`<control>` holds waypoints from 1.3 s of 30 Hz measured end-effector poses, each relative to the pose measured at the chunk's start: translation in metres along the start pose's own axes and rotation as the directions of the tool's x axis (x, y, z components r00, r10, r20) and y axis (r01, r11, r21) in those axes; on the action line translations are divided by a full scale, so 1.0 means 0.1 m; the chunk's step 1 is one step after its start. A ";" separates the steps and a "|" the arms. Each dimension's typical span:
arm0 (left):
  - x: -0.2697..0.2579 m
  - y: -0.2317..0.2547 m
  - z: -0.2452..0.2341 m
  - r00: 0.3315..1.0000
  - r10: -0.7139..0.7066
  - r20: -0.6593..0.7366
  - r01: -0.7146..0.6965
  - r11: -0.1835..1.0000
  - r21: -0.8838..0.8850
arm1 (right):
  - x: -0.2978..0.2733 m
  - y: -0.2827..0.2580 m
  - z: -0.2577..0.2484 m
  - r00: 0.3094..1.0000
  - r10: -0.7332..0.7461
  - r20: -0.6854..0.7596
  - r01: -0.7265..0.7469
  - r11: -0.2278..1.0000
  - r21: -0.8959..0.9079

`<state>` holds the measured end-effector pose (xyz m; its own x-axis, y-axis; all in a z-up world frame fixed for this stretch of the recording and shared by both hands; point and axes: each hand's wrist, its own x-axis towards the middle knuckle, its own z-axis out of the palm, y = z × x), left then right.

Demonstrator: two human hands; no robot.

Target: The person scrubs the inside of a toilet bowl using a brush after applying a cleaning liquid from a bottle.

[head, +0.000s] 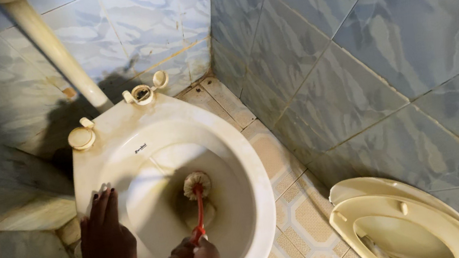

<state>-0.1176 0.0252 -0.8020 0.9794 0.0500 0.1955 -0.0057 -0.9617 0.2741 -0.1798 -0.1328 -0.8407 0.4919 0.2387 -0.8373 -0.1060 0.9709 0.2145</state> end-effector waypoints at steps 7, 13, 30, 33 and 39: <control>0.02 0.00 0.01 1.000 0.005 0.004 -0.005 1.000 0.021 | -0.51 -0.56 -0.24 0.989 0.100 0.113 -0.109 0.991 0.075; -0.03 -0.03 0.00 0.999 0.032 -0.022 -0.032 0.999 -0.017 | -0.12 -0.06 -0.04 0.997 0.059 0.045 -0.048 0.975 -0.219; -0.02 -0.05 0.07 0.995 -0.077 -0.060 0.075 0.996 -0.043 | -0.40 0.09 0.24 0.896 -0.329 0.297 0.055 -0.583 -0.811; -0.03 -0.05 0.04 0.994 -0.055 -0.092 0.051 0.998 -0.044 | -0.42 0.03 0.29 0.906 -0.296 0.302 0.020 -0.684 -0.729; -0.01 -0.03 0.04 0.992 -0.022 -0.125 0.019 1.000 -0.021 | -0.31 0.10 0.47 0.905 -0.299 0.303 -0.001 -0.714 -0.700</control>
<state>-0.1180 0.0274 -0.8066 0.9465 0.1041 0.3055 0.0090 -0.9546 0.2977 -0.1558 -0.1317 -0.7889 0.7390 -0.0794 -0.6690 -0.5299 -0.6818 -0.5043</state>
